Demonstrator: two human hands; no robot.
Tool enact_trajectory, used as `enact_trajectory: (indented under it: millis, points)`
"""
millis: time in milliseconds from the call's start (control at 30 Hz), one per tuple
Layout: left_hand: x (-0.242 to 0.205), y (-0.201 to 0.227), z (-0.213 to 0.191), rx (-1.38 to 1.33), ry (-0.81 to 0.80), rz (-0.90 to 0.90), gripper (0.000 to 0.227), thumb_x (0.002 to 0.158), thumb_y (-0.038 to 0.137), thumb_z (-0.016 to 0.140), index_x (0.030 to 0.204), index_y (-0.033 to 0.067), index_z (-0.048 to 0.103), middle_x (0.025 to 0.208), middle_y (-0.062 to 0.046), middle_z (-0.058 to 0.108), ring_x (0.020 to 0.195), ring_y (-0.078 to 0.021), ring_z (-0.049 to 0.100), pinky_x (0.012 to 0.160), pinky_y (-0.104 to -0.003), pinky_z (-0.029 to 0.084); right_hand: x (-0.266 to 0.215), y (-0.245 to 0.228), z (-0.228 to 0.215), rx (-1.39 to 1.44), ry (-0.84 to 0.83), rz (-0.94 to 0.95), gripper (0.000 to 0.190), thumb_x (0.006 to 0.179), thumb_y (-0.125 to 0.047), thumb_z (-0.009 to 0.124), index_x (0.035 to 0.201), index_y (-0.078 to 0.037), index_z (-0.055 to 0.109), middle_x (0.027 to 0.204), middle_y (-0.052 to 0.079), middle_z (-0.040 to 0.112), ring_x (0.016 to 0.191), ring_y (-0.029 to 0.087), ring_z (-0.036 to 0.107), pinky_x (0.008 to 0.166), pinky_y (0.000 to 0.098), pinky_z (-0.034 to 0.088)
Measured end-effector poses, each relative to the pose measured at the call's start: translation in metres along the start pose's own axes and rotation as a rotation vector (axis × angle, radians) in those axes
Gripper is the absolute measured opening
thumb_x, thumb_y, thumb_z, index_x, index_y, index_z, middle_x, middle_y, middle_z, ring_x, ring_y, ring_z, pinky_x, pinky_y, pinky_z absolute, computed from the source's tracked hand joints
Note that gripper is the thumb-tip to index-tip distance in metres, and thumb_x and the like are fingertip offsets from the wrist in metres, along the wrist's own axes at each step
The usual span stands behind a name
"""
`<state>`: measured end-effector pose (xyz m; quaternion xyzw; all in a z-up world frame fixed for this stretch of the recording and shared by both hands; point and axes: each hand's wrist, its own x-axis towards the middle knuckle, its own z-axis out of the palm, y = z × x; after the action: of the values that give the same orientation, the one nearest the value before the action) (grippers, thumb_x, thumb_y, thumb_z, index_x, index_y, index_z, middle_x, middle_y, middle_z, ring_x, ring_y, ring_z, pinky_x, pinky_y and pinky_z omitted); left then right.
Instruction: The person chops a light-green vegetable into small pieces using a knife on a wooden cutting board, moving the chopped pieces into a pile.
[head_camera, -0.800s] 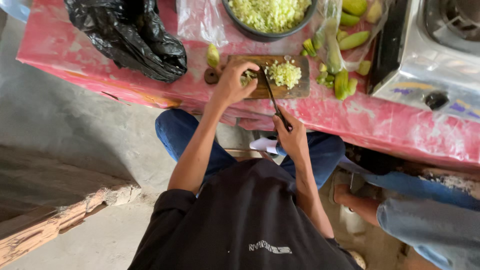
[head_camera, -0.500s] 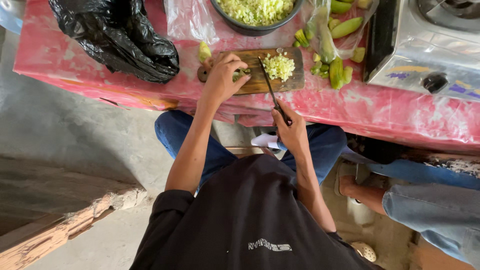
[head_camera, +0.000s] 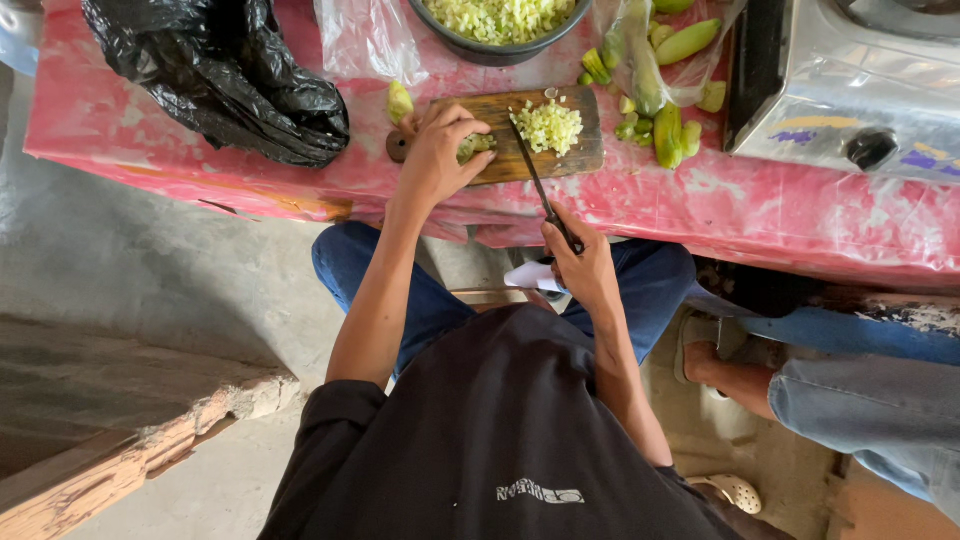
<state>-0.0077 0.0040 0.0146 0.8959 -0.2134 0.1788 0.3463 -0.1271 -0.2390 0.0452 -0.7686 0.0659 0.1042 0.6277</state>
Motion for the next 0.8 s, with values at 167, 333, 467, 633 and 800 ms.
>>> enact_trajectory:
  millis: [167, 333, 467, 633, 800]
  points:
    - [-0.003, -0.007, 0.002, 0.022, -0.029, -0.013, 0.021, 0.088, 0.022, 0.08, 0.107, 0.0128, 0.076, 0.112, -0.002, 0.063, 0.117, -0.0258, 0.054, 0.099, -0.053, 0.027, 0.001, 0.001, 0.002, 0.002, -0.029, -0.037, 0.045, 0.101, -0.022, 0.065, 0.143, -0.006, 0.061, 0.072, -0.003, 0.058, 0.052, 0.003, 0.048, 0.045, 0.0233, 0.039]
    - [-0.008, -0.011, 0.014, 0.012, 0.059, -0.017, 0.017, 0.089, 0.021, 0.078, 0.105, 0.0142, 0.075, 0.111, -0.001, 0.063, 0.117, -0.0258, 0.054, 0.103, -0.053, 0.029, 0.0, 0.002, 0.008, -0.011, -0.015, -0.036, 0.044, 0.101, -0.021, 0.065, 0.141, -0.004, 0.062, 0.072, -0.002, 0.059, 0.053, 0.003, 0.048, 0.045, 0.0232, 0.038]
    - [-0.015, -0.013, 0.023, -0.037, 0.113, -0.036, 0.016, 0.092, 0.021, 0.077, 0.106, 0.0139, 0.074, 0.11, -0.002, 0.062, 0.116, -0.0271, 0.054, 0.103, -0.052, 0.031, 0.0, 0.004, 0.016, 0.004, 0.003, -0.021, 0.043, 0.101, -0.019, 0.064, 0.141, -0.004, 0.062, 0.072, -0.001, 0.059, 0.052, 0.003, 0.048, 0.045, 0.0228, 0.038]
    - [-0.017, -0.01, 0.026, -0.016, 0.179, -0.049, 0.024, 0.091, 0.024, 0.076, 0.113, 0.0155, 0.071, 0.11, -0.003, 0.062, 0.115, -0.0263, 0.055, 0.103, -0.053, 0.031, 0.002, -0.001, 0.027, 0.003, 0.045, 0.003, 0.045, 0.102, -0.018, 0.063, 0.144, -0.004, 0.06, 0.074, -0.001, 0.059, 0.051, 0.003, 0.047, 0.043, 0.0215, 0.037]
    - [-0.018, -0.004, 0.013, -0.064, 0.244, -0.02, 0.033, 0.095, 0.025, 0.072, 0.125, 0.0132, 0.064, 0.117, -0.004, 0.064, 0.119, -0.0268, 0.056, 0.105, -0.047, 0.034, 0.004, -0.007, 0.035, -0.016, 0.078, 0.031, 0.044, 0.103, -0.018, 0.062, 0.144, -0.003, 0.059, 0.076, -0.001, 0.058, 0.053, 0.003, 0.047, 0.043, 0.0208, 0.037]
